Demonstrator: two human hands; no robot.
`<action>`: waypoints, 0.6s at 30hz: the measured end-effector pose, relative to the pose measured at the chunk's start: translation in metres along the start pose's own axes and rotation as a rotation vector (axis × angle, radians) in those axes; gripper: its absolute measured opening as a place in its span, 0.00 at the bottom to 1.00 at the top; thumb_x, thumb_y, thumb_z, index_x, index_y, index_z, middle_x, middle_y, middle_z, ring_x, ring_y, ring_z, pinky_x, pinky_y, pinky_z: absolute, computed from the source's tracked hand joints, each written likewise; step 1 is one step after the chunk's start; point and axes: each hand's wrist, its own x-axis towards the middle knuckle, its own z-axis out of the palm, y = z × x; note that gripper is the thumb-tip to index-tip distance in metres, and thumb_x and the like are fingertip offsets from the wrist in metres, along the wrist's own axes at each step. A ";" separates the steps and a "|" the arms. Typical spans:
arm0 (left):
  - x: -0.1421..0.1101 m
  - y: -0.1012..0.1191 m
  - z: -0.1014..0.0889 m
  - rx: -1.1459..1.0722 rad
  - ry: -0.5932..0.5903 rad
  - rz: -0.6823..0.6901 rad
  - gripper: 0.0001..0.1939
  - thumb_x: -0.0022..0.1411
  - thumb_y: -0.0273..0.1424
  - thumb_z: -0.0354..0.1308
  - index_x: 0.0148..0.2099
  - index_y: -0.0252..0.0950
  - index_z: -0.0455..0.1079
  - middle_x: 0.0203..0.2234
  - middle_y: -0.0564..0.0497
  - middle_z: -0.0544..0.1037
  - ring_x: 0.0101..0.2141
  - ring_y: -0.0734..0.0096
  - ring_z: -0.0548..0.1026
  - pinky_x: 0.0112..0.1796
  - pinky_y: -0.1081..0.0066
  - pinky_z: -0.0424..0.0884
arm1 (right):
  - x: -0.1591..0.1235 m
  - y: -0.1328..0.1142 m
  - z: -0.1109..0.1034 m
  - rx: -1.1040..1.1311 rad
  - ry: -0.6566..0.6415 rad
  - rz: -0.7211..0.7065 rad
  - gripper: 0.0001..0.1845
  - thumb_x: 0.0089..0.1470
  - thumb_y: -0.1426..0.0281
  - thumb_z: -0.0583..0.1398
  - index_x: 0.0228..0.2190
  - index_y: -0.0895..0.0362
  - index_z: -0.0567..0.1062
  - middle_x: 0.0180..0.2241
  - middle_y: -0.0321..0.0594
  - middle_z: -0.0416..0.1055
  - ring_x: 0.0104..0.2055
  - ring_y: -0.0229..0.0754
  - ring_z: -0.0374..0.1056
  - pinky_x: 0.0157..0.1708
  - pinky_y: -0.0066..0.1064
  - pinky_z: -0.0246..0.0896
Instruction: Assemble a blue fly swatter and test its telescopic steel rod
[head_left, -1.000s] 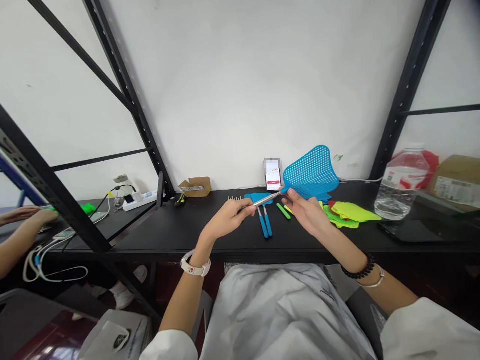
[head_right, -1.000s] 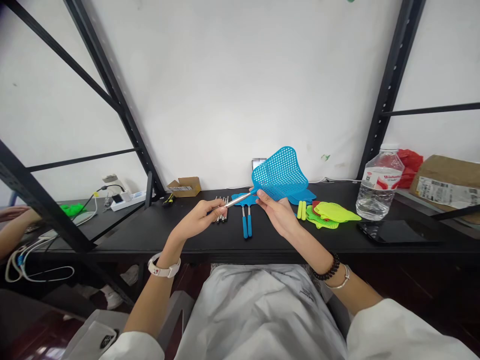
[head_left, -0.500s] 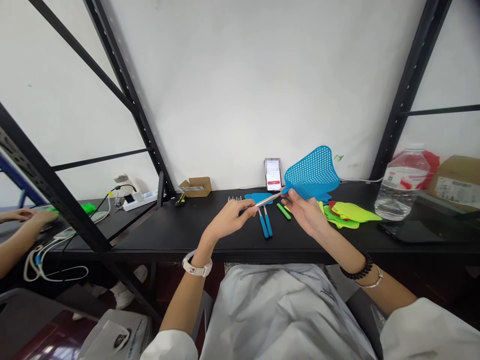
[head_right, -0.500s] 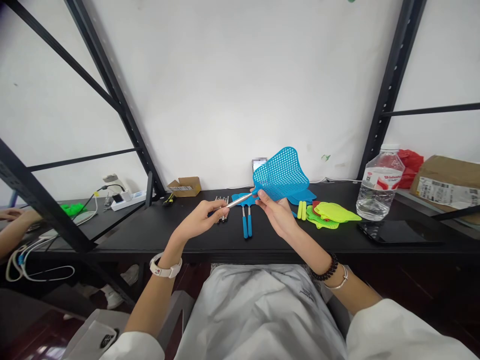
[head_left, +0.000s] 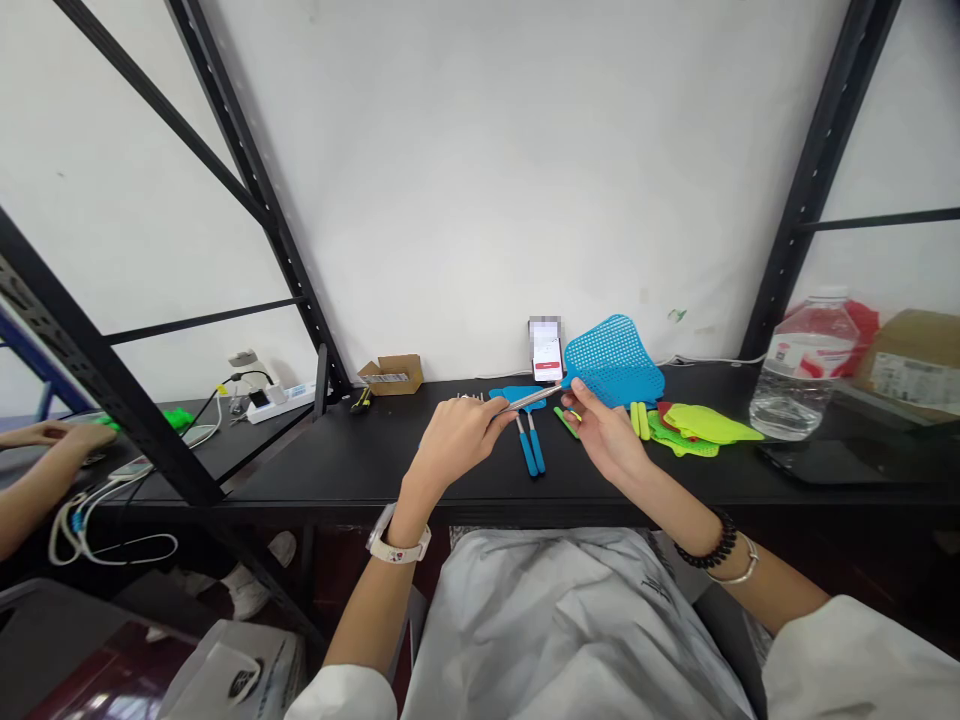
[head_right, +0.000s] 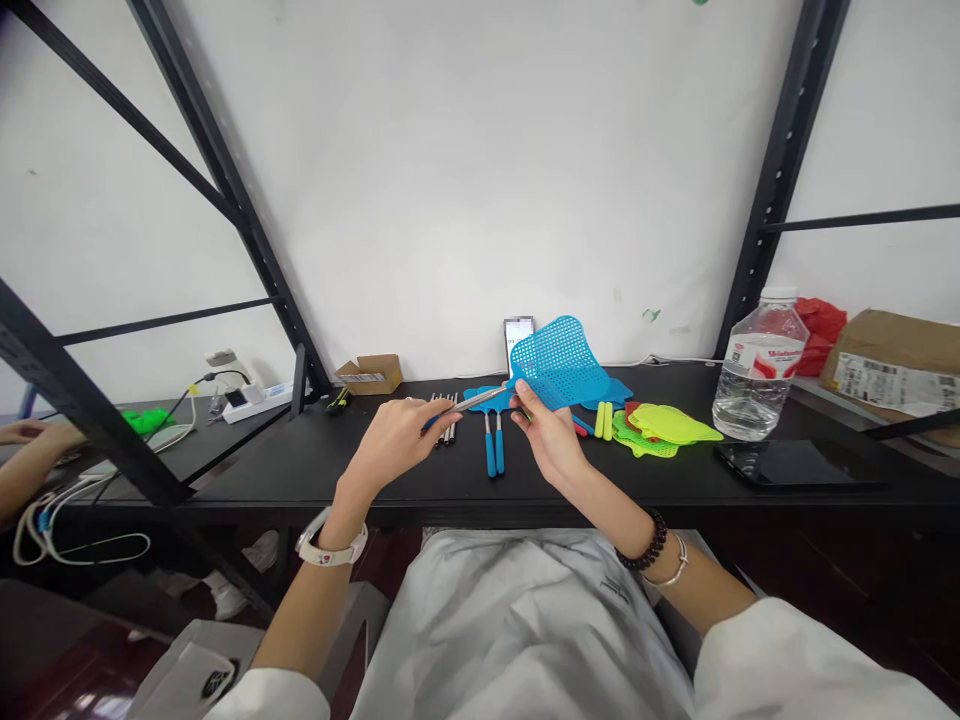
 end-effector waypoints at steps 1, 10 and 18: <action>0.000 0.000 0.000 0.019 0.002 0.004 0.23 0.65 0.42 0.36 0.39 0.36 0.69 0.20 0.49 0.72 0.23 0.69 0.69 0.23 0.73 0.49 | 0.000 0.000 0.000 -0.006 -0.003 0.005 0.12 0.36 0.63 0.68 0.24 0.54 0.73 0.31 0.33 0.70 0.29 0.32 0.64 0.27 0.25 0.58; 0.000 0.006 -0.001 0.162 0.020 0.003 0.23 0.65 0.41 0.35 0.40 0.37 0.68 0.21 0.47 0.71 0.24 0.67 0.69 0.22 0.72 0.48 | 0.003 0.004 -0.005 0.037 -0.003 0.040 0.10 0.37 0.65 0.68 0.24 0.55 0.74 0.32 0.34 0.71 0.28 0.31 0.63 0.23 0.23 0.56; 0.002 0.007 0.004 0.152 -0.009 -0.012 0.21 0.65 0.39 0.35 0.38 0.35 0.67 0.22 0.48 0.72 0.24 0.66 0.69 0.22 0.71 0.47 | 0.005 0.003 -0.004 0.062 0.017 0.036 0.10 0.36 0.67 0.68 0.22 0.56 0.74 0.30 0.34 0.69 0.27 0.30 0.61 0.22 0.20 0.56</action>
